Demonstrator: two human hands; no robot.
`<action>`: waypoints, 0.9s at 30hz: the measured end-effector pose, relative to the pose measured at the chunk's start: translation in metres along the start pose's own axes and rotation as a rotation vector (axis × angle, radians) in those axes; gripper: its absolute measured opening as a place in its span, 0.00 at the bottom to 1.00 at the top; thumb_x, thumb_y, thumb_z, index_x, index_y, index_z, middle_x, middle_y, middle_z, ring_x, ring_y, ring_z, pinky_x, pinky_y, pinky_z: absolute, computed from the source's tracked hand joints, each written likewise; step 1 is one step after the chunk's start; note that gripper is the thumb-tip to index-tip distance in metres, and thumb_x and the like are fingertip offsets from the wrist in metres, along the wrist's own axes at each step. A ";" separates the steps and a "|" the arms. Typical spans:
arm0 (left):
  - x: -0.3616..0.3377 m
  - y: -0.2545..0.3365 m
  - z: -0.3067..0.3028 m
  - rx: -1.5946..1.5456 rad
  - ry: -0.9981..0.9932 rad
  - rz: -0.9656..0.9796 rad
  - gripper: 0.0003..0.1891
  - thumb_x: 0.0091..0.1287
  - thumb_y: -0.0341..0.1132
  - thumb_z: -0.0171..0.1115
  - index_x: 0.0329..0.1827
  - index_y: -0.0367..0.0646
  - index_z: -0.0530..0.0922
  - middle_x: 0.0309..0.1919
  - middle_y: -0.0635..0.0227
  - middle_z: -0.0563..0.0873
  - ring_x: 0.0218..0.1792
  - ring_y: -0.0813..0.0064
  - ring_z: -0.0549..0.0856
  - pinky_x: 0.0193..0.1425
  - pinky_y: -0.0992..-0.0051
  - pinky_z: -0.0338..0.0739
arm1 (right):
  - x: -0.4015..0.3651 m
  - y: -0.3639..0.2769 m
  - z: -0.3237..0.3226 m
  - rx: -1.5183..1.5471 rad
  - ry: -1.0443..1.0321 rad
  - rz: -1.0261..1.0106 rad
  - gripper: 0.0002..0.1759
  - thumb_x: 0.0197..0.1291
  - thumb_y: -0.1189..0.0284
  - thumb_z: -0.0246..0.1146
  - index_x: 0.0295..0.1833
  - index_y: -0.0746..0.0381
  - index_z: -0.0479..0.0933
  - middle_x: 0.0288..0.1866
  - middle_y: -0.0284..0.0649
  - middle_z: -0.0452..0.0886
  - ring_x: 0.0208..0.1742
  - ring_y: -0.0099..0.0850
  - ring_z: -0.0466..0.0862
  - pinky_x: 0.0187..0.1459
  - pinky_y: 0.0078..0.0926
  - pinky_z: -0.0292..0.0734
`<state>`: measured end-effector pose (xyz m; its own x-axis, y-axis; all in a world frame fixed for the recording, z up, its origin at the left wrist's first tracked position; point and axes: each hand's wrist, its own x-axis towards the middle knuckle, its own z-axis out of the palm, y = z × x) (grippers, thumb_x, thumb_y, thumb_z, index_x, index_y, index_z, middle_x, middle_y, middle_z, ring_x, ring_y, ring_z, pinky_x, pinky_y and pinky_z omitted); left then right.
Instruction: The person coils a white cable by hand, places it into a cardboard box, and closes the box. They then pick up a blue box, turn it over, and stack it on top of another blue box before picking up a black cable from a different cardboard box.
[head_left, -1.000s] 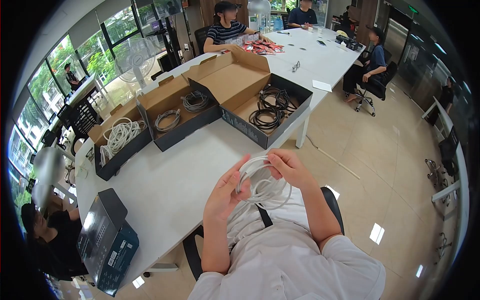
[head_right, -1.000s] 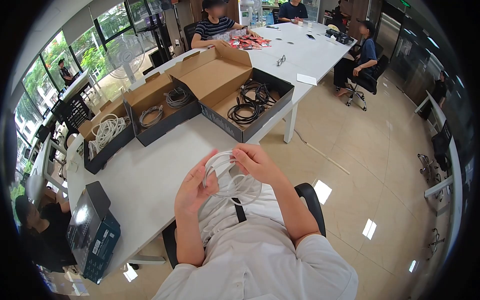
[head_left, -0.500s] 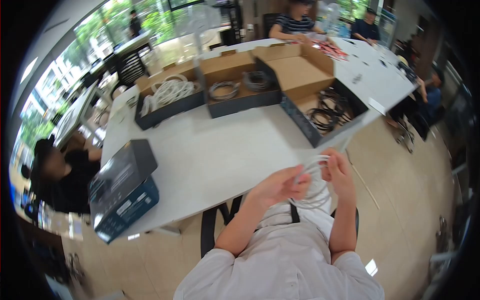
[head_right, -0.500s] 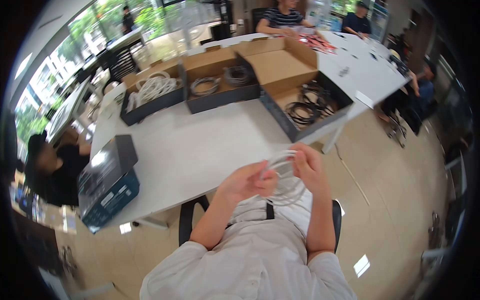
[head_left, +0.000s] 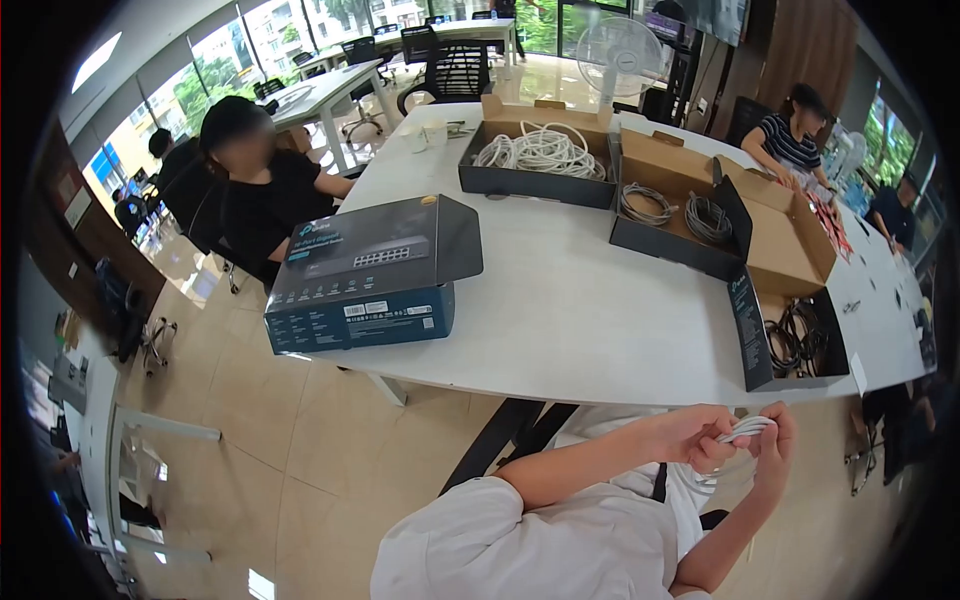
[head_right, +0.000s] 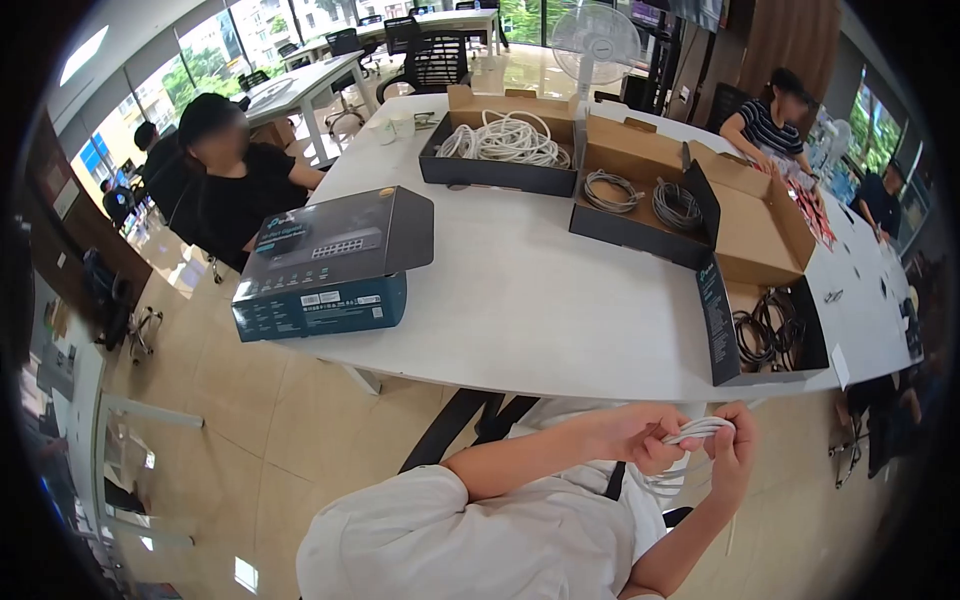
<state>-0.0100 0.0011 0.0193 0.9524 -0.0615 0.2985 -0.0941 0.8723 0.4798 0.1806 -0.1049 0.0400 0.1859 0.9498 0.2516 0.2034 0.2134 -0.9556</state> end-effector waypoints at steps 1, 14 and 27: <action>-0.002 0.002 0.003 0.037 0.047 -0.004 0.07 0.67 0.36 0.42 0.35 0.47 0.69 0.14 0.82 0.58 0.14 0.85 0.53 0.18 0.80 0.50 | 0.002 -0.002 0.005 -0.019 -0.001 -0.009 0.31 0.65 0.42 0.63 0.41 0.63 0.71 0.22 0.23 0.67 0.21 0.11 0.62 0.21 0.14 0.52; -0.046 0.012 0.010 0.069 0.345 0.316 0.15 0.72 0.47 0.46 0.27 0.52 0.64 0.12 0.84 0.55 0.12 0.84 0.51 0.19 0.77 0.46 | 0.038 -0.005 0.053 0.048 -0.097 0.022 0.22 0.68 0.60 0.66 0.55 0.66 0.73 0.30 0.28 0.72 0.28 0.15 0.70 0.31 0.14 0.65; -0.096 0.038 0.032 0.154 0.482 0.916 0.19 0.75 0.49 0.48 0.25 0.53 0.61 0.11 0.82 0.52 0.14 0.81 0.51 0.23 0.74 0.47 | 0.030 0.020 0.107 0.119 -0.360 -0.026 0.41 0.66 0.76 0.63 0.79 0.65 0.51 0.55 0.42 0.78 0.52 0.28 0.82 0.55 0.27 0.77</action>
<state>-0.1147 0.0248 0.0352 0.5094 0.8213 0.2568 -0.8420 0.4141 0.3458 0.0879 -0.0475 0.0118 -0.1715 0.9588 0.2264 0.0865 0.2435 -0.9660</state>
